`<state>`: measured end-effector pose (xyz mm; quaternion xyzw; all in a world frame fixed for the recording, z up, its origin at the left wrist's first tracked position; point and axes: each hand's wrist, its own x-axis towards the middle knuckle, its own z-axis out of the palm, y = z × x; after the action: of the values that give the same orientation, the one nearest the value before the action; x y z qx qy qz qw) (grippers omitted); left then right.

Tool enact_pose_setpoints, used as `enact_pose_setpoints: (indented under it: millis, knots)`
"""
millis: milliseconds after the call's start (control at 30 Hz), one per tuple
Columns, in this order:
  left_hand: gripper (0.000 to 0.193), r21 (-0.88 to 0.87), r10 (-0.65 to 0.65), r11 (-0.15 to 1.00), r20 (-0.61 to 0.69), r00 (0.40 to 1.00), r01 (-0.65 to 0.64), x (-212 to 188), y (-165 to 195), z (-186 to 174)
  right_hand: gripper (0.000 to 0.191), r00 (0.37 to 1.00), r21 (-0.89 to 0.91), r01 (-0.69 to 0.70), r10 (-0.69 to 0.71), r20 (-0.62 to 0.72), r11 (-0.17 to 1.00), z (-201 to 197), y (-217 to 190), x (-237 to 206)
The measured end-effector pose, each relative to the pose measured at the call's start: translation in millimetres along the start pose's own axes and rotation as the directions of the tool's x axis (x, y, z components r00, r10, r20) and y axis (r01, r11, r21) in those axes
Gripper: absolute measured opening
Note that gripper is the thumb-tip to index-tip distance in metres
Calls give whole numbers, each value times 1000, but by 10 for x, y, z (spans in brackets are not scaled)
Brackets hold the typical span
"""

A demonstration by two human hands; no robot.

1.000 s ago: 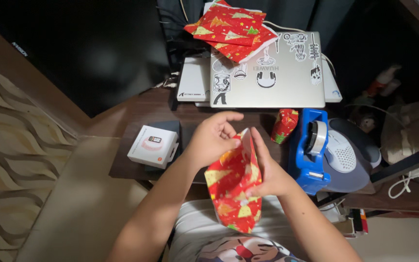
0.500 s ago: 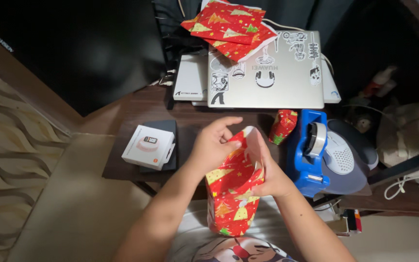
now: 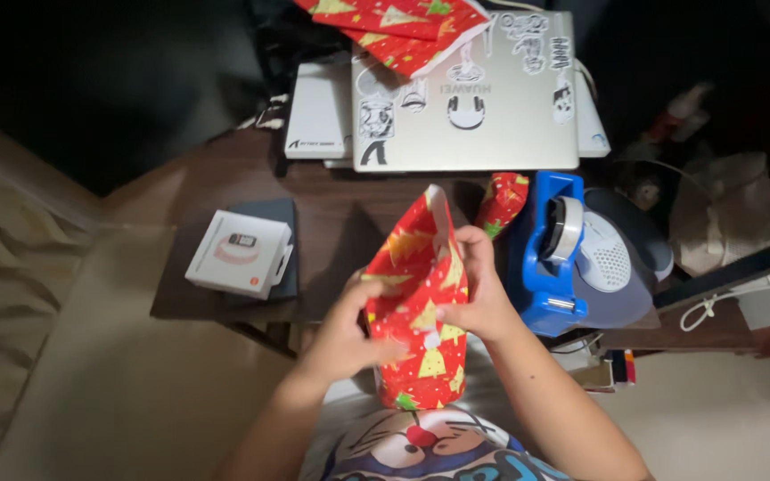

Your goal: The person wraps a small box with red Christmas-patterned wrapping paper at a desk. They fold the paper around the box, press and crease the folds, tuck the paper ends, and work the paper closed around the gift, with a tape dispenser on the desk.

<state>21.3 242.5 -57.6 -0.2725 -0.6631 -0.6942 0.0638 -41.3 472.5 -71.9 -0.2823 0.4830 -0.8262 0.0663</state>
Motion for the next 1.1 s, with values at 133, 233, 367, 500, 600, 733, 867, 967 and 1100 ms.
enact_pose_setpoints:
  millis: [133,233,367,500,600,733,867,967,1100]
  knots:
    - [53,-9,-36,999,-103,994,35,87,-149,-19,70,997,-66,77,-77,17,995,16,59,67]
    - [49,-253,-145,961,-115,983,112,187,-126,-54,60,994,-195,95,-80,79,976,1,-58,85]
    - [53,37,101,994,-38,994,-99,269,22,-76,55,990,-149,64,-43,136,987,-7,-302,96]
    - [52,168,181,968,39,983,-185,271,266,-63,54,967,-321,184,-114,226,929,35,-570,45]
    - [55,265,161,948,75,984,-176,220,507,-2,54,932,-510,360,-284,223,781,199,-710,-105]
    - [62,370,204,899,118,972,-234,191,831,94,55,865,-827,403,-459,204,392,378,-918,-295]
    - [63,474,226,843,120,967,-256,250,1083,115,48,893,-719,432,-369,257,544,396,-1078,-174]
    - [62,514,311,794,115,943,-324,363,1152,79,46,842,-695,525,-420,339,492,414,-1180,-35]
    - [63,486,452,758,90,887,-436,526,1063,107,48,817,-627,568,-460,349,533,441,-1272,159]
